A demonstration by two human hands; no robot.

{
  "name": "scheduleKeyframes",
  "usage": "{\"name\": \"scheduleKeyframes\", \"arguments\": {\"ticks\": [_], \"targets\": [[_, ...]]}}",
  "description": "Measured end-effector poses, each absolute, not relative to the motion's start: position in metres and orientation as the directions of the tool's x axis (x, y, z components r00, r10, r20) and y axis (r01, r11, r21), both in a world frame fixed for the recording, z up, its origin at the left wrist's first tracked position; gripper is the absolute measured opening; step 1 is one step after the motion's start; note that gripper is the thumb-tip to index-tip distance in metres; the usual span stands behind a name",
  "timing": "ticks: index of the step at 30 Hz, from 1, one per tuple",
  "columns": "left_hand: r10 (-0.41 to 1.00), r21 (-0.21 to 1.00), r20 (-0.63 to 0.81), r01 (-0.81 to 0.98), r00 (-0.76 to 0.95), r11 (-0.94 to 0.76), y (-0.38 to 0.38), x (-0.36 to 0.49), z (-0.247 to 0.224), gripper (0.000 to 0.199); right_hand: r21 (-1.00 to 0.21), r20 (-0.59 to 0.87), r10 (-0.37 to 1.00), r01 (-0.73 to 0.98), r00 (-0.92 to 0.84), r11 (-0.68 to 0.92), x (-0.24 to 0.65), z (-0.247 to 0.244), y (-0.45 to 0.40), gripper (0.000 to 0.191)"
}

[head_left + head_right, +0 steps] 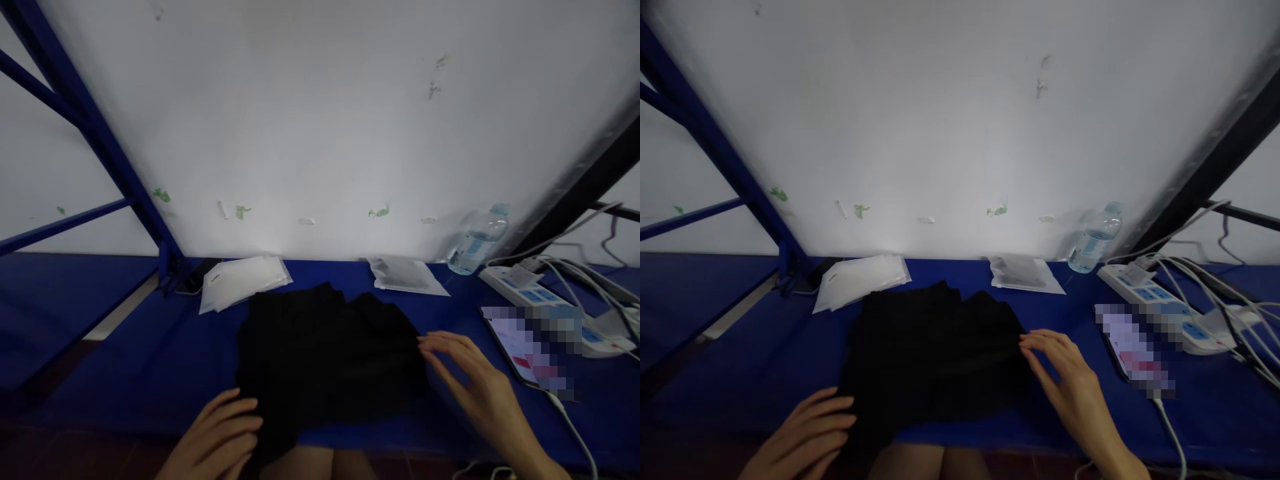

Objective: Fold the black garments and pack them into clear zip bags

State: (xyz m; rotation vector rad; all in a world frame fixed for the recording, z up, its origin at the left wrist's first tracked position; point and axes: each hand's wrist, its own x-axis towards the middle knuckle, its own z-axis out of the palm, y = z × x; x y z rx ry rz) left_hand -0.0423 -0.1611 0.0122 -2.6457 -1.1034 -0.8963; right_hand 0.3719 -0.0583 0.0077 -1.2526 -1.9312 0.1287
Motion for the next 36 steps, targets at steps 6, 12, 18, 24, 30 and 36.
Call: {"name": "scheduleKeyframes", "arguments": {"ticks": [6,12,18,24,30,36], "targets": [[0.586,-0.05,0.414,0.661,0.696,-0.749,-0.169,-0.041,0.001,0.018,-0.38,0.539,0.801,0.773,-0.261,0.508,0.387,-0.028,-0.078,0.02],[0.799,0.292,0.445,0.778,0.405,-0.557,-0.147,-0.055,0.009,0.028,-0.461,0.57,0.814,0.775,-0.116,0.433,0.355,0.013,-0.061,0.021],[0.893,0.429,0.178,0.784,0.413,-0.449,-0.103,-0.034,0.015,0.029,-0.515,0.269,0.771,0.591,-0.577,0.621,0.265,0.039,-0.02,0.028],[0.866,0.235,0.198,0.835,0.459,-0.497,-0.037,-0.038,0.015,0.038,-0.403,0.287,0.8,0.691,-0.527,0.6,0.239,0.026,0.034,0.054],[0.871,0.102,0.263,0.886,0.415,-0.452,-0.004,-0.034,0.008,0.046,-0.443,0.366,0.831,0.707,-0.418,0.551,0.279,0.037,0.022,0.031],[0.724,0.181,0.218,0.702,0.654,-0.689,-0.006,0.013,0.019,0.046,-0.415,0.091,0.936,0.842,-0.339,0.345,0.325,0.038,-0.012,0.025]]}}
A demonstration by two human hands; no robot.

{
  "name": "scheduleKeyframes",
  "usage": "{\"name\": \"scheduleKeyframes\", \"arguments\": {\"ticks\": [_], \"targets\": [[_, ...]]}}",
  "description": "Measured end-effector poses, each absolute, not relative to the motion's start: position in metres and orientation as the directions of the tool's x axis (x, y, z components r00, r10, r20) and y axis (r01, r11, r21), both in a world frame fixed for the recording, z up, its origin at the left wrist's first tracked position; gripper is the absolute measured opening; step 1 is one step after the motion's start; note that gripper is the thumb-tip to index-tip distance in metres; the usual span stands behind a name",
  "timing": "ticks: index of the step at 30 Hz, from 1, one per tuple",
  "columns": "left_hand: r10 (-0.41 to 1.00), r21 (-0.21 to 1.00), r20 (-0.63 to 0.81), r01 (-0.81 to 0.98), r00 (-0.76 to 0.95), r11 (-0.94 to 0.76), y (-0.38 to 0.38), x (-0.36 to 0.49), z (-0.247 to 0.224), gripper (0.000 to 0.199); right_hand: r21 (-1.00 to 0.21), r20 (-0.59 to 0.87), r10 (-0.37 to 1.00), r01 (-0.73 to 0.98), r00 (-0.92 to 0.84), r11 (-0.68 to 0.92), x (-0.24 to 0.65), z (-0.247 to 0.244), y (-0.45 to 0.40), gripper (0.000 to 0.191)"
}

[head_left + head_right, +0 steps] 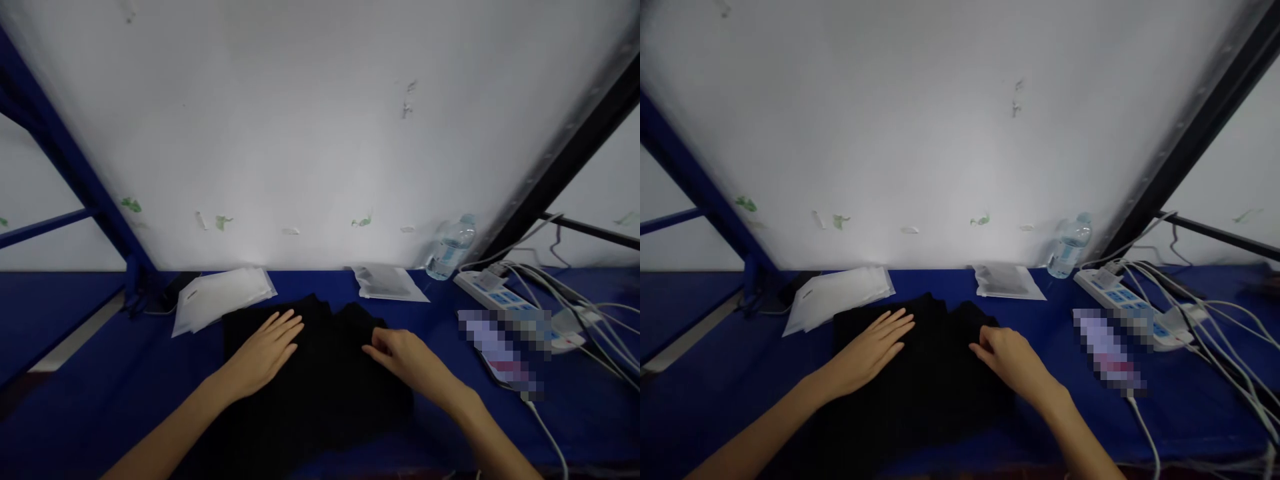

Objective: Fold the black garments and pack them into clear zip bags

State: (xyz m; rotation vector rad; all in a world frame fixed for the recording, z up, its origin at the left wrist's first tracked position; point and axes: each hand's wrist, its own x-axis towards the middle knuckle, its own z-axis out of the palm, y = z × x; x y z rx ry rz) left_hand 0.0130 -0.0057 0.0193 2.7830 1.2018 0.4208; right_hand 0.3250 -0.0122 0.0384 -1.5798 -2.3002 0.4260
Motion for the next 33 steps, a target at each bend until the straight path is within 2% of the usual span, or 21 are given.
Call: {"name": "scheduleKeyframes", "arguments": {"ticks": [2,4,7,9,11,14,17,23,26,29,33], "targets": [[0.713,0.207,0.188,0.682,0.675,-0.701,0.008,0.027,0.018,0.046,-0.435,0.074,0.924,0.822,-0.375,0.368,0.329,0.034,-0.011,0.026],[0.725,0.214,0.174,0.693,0.667,-0.689,0.024,0.038,0.013,0.047,-0.51,0.133,0.896,0.746,-0.423,0.428,0.327,0.029,-0.005,0.025],[0.743,0.222,0.148,0.71,0.653,-0.668,0.045,0.047,0.0,0.049,-0.634,0.261,0.874,0.61,-0.41,0.476,0.321,0.023,0.009,0.05],[0.743,0.232,0.141,0.708,0.655,-0.667,0.051,0.049,-0.008,0.05,-0.667,0.315,0.862,0.554,-0.397,0.498,0.317,0.02,0.018,0.06],[0.738,0.238,0.153,0.7,0.657,-0.673,0.052,0.048,-0.015,0.051,-0.622,0.335,0.844,0.574,-0.42,0.533,0.314,0.017,0.025,0.057],[0.726,0.236,0.184,0.687,0.663,-0.687,0.051,0.047,-0.02,0.051,-0.464,0.268,0.846,0.707,-0.462,0.533,0.312,0.009,0.03,0.051],[0.726,0.231,0.188,0.688,0.662,-0.688,0.051,0.046,-0.022,0.054,-0.358,0.159,0.882,0.807,-0.443,0.47,0.31,-0.003,0.026,0.06],[0.728,0.238,0.179,0.689,0.661,-0.684,0.051,0.051,-0.013,0.058,-0.343,0.112,0.892,0.826,-0.438,0.448,0.312,-0.007,0.023,0.07],[0.742,0.239,0.237,0.703,0.627,-0.67,0.038,0.041,0.0,0.054,-0.301,0.213,0.901,0.852,-0.379,0.429,0.327,-0.001,0.035,0.054],[0.774,0.229,0.289,0.744,0.564,-0.628,0.008,0.014,0.011,0.049,-0.229,0.351,0.918,0.933,-0.186,0.277,0.353,0.001,0.051,0.034],[0.825,0.144,0.283,0.829,0.489,-0.541,-0.048,-0.024,0.009,0.053,-0.179,0.446,0.895,0.979,-0.012,0.102,0.388,-0.01,0.071,0.044]]}}
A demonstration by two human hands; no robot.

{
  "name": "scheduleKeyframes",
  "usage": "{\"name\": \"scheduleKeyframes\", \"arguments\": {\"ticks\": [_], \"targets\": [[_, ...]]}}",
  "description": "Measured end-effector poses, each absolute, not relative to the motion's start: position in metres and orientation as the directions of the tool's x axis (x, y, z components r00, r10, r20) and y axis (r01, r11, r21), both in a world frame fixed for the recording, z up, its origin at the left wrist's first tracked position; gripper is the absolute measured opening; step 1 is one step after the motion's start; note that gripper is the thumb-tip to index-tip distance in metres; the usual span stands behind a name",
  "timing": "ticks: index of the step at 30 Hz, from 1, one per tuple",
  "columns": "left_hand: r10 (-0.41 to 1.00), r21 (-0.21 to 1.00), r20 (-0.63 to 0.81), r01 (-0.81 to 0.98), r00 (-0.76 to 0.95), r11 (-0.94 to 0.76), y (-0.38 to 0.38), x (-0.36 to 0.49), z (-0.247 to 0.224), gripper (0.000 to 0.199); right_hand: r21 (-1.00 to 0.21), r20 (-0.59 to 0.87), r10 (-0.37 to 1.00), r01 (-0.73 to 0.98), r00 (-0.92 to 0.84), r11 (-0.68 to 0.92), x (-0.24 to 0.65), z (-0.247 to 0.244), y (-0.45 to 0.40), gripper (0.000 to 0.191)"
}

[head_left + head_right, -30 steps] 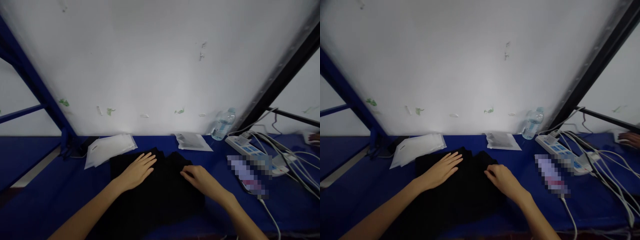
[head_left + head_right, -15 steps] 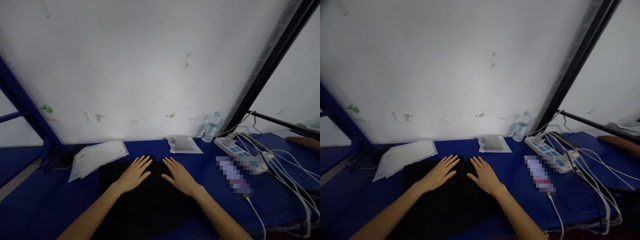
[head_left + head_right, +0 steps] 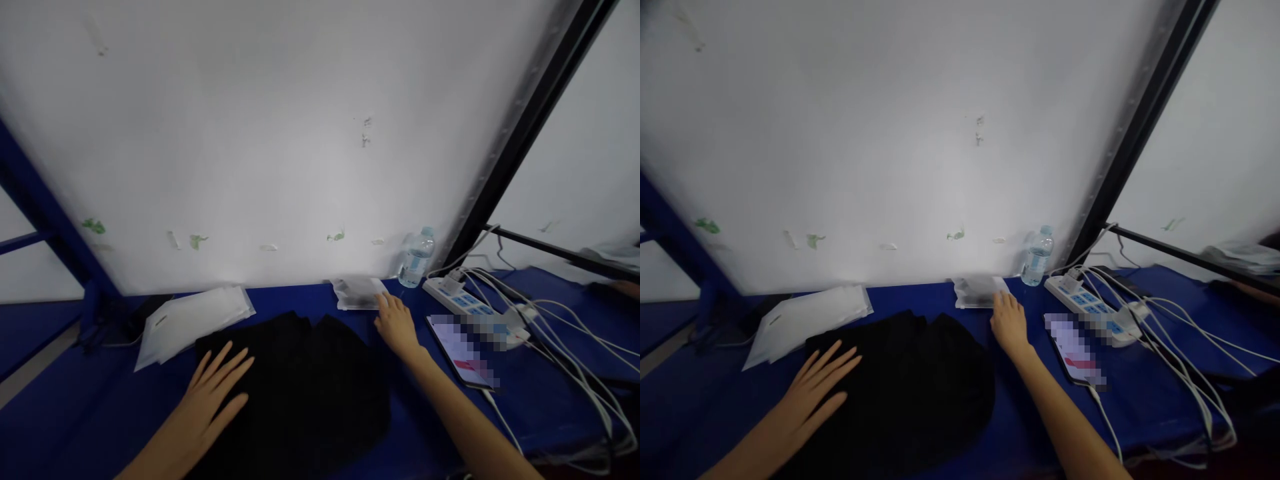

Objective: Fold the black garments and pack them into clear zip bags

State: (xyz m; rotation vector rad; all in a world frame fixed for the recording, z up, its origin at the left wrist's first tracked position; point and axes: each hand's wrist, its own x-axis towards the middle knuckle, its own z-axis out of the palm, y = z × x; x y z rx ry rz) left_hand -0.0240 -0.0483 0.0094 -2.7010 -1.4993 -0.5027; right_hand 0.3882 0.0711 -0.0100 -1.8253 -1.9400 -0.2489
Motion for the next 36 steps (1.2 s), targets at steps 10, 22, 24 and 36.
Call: {"name": "scheduleKeyframes", "arguments": {"ticks": [10,22,24,36], "targets": [[0.813,0.01,0.157,0.822,0.561,-0.57,-0.096,-0.027,-0.027,0.076,-0.142,0.489,0.872,0.987,0.008,0.071,0.403,-0.034,0.085,0.032],[0.828,0.077,0.175,0.831,0.532,-0.55,-0.1,-0.026,-0.027,0.077,0.03,0.506,0.814,0.949,-0.285,0.313,0.394,-0.025,0.101,0.024],[0.832,0.084,0.168,0.833,0.529,-0.547,-0.102,-0.025,-0.025,0.076,0.045,0.521,0.793,0.938,-0.314,0.342,0.386,-0.022,0.104,0.021],[0.862,0.5,0.497,0.778,0.101,-0.38,-0.081,0.006,0.03,0.053,0.017,0.75,0.55,0.841,-0.368,0.54,0.309,0.057,0.045,0.022]]}}
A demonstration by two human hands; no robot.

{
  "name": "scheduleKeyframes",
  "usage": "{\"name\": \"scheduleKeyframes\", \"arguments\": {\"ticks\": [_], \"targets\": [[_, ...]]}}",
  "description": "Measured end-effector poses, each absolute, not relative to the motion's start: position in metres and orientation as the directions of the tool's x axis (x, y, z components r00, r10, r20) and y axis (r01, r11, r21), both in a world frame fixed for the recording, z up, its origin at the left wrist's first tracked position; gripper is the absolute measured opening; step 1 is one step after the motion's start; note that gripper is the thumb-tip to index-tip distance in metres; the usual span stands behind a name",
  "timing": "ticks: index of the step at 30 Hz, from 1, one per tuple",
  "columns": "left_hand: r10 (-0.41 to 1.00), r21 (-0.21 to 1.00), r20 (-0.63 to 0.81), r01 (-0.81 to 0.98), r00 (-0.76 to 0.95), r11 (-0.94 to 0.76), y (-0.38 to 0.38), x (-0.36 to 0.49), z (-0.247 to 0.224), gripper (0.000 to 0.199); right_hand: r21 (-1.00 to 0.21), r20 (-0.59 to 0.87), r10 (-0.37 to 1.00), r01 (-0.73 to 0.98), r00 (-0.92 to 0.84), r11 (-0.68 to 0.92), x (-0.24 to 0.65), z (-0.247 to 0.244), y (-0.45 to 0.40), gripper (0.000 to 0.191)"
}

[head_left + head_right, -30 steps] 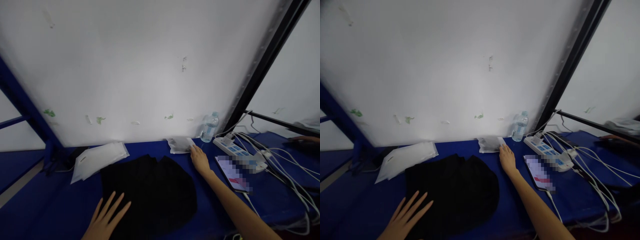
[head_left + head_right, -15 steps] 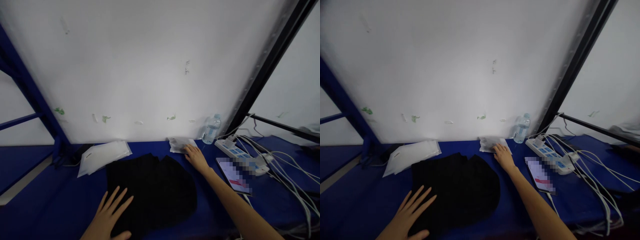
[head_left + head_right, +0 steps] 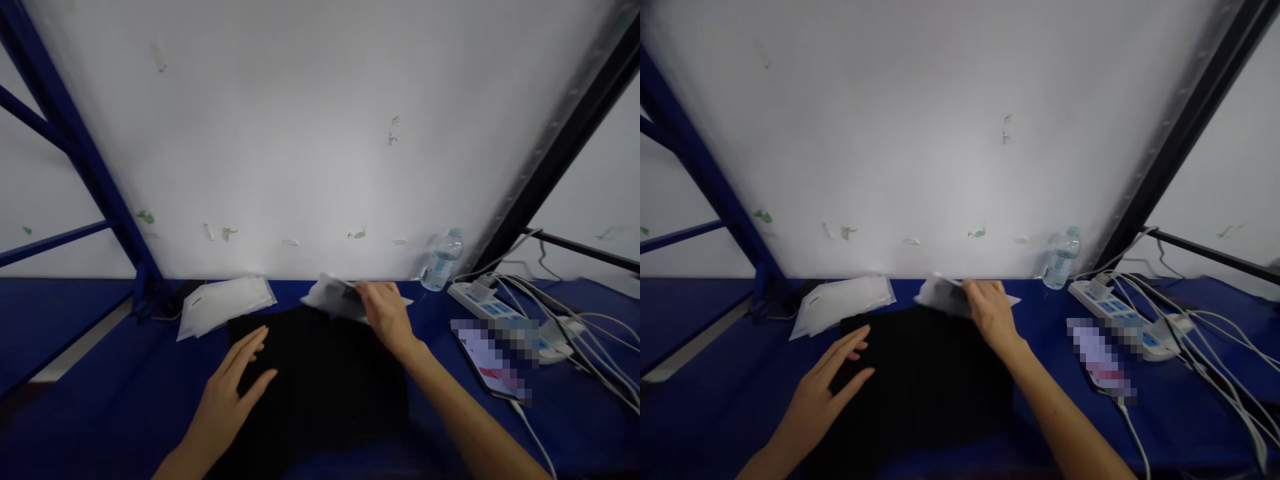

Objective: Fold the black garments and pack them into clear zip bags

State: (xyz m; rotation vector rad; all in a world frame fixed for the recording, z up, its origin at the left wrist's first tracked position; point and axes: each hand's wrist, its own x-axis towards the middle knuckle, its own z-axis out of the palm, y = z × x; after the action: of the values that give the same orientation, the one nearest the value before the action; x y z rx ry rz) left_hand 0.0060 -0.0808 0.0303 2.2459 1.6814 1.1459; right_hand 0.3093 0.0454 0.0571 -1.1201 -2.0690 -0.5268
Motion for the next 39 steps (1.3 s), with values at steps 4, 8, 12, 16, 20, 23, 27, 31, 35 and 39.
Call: {"name": "scheduleKeyframes", "arguments": {"ticks": [4,8,12,16,20,23,27,31,35,39], "targets": [[0.847,0.64,0.532,0.643,0.023,-0.42,-0.072,0.027,0.053,0.04,0.084,0.718,0.312,0.522,-0.622,0.849,0.26,0.063,0.005,0.027],[0.853,0.688,0.52,0.571,0.043,-0.448,-0.08,0.03,0.047,0.015,-0.122,0.704,0.408,0.467,-0.581,0.876,0.236,0.066,-0.026,0.022],[0.864,0.732,0.503,0.526,0.013,-0.434,-0.093,0.033,0.038,0.023,-0.185,0.674,0.428,0.422,-0.603,0.887,0.22,0.077,-0.045,0.022],[0.896,0.751,0.444,0.546,-0.002,-0.371,-0.098,0.033,0.04,0.015,-0.14,0.657,0.391,0.405,-0.644,0.903,0.217,0.081,-0.051,0.015],[0.917,0.753,0.4,0.568,0.005,-0.331,-0.097,0.025,0.044,0.011,-0.113,0.681,0.436,0.504,-0.588,0.856,0.25,0.079,-0.042,0.012],[0.917,0.751,0.399,0.575,-0.003,-0.325,-0.096,0.022,0.044,0.011,-0.145,0.707,0.507,0.601,-0.493,0.786,0.289,0.076,-0.032,0.013],[0.915,0.736,0.403,0.592,0.006,-0.328,-0.097,0.026,0.045,0.012,-0.152,0.705,0.55,0.662,-0.448,0.734,0.318,0.071,-0.027,0.015],[0.9,0.72,0.436,0.598,0.006,-0.353,-0.098,0.031,0.047,0.012,-0.148,0.719,0.539,0.662,-0.438,0.735,0.308,0.075,-0.041,0.025],[0.89,0.699,0.455,0.615,0.012,-0.365,-0.101,0.033,0.046,0.014,-0.115,0.664,0.502,0.588,-0.554,0.8,0.281,0.084,-0.066,0.02],[0.872,0.655,0.487,0.637,0.055,-0.406,-0.104,0.033,0.043,0.016,-0.126,0.652,0.566,0.664,-0.505,0.737,0.268,0.085,-0.083,0.019]]}}
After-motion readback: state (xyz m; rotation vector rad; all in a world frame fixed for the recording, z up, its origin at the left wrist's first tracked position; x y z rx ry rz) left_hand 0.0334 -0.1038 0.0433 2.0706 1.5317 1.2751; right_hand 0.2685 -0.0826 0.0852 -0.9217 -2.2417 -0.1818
